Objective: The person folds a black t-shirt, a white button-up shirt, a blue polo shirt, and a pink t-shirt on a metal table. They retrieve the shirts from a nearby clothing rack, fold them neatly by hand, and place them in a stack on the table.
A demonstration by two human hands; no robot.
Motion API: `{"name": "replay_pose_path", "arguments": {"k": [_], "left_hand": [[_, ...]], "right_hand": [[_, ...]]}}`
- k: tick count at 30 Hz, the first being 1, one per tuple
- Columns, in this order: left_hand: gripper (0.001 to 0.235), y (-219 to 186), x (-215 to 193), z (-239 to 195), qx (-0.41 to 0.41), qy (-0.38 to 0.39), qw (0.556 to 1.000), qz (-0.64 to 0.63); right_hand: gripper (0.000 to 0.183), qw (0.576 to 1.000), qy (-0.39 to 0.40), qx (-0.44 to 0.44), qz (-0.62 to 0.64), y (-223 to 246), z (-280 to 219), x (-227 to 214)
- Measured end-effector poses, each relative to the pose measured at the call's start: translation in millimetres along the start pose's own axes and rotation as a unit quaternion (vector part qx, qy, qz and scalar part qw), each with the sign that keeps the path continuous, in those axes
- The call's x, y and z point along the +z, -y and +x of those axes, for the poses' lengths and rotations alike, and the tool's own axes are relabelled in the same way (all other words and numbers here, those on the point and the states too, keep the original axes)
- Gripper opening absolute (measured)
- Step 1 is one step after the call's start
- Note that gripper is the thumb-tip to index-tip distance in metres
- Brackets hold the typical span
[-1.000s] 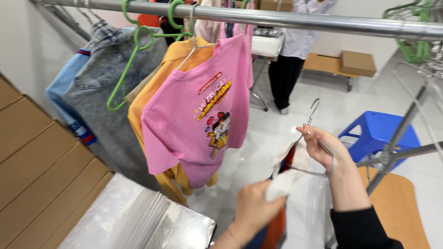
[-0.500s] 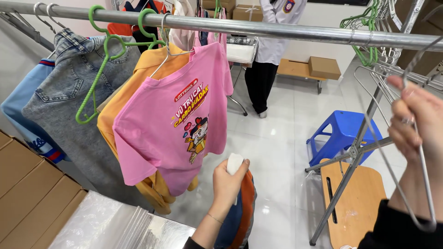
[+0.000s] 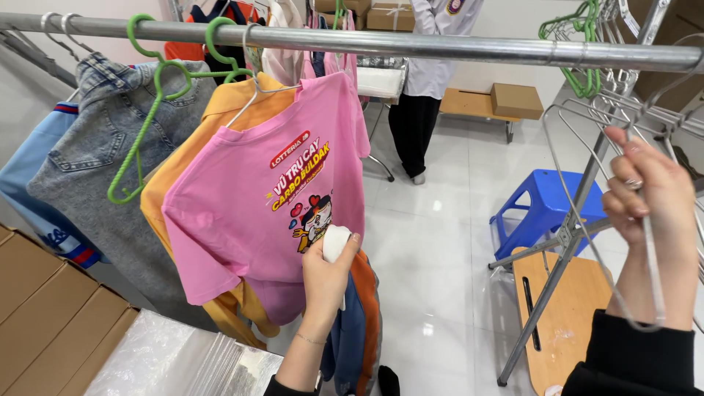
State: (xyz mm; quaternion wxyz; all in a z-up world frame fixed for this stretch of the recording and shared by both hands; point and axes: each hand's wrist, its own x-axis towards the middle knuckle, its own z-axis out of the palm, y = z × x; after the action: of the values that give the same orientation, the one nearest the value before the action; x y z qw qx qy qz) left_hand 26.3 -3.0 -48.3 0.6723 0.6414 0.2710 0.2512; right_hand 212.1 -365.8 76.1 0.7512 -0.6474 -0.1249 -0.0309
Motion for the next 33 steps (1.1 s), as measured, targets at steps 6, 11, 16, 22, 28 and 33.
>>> {"name": "replay_pose_path", "arguments": {"k": [6, 11, 16, 22, 28, 33], "left_hand": [[0.021, -20.4, 6.9, -2.8, -0.104, 0.0, 0.994, -0.039], [0.018, 6.0, 2.4, 4.3, -0.134, 0.108, 0.979, -0.106], [0.018, 43.5, 16.7, -12.8, -0.162, 0.121, 0.968, -0.148], [0.028, 32.1, 16.1, -60.8, -0.153, 0.206, 0.952, -0.17], [0.038, 76.9, -11.6, -88.2, -0.074, 0.129, 0.989, -0.005], [0.046, 106.8, -27.3, -148.7, -0.135, 0.262, 0.954, -0.06]], "right_hand": [[0.041, 0.967, -0.102, -0.077, -0.222, -54.0, -37.8, -40.2], [0.053, 0.828, -0.107, -0.282, -0.473, -62.8, -154.4, 5.8], [0.035, 0.901, -0.026, -0.216, -0.376, -94.1, -205.9, 99.7], [0.079, 0.936, 0.237, 0.107, -0.237, -188.3, -171.1, 135.2], [0.014, 0.923, 0.259, 0.134, -0.25, -200.2, -163.7, 120.7], [0.054, 0.938, 0.291, -0.07, -0.175, -194.9, -158.9, 88.2]]}}
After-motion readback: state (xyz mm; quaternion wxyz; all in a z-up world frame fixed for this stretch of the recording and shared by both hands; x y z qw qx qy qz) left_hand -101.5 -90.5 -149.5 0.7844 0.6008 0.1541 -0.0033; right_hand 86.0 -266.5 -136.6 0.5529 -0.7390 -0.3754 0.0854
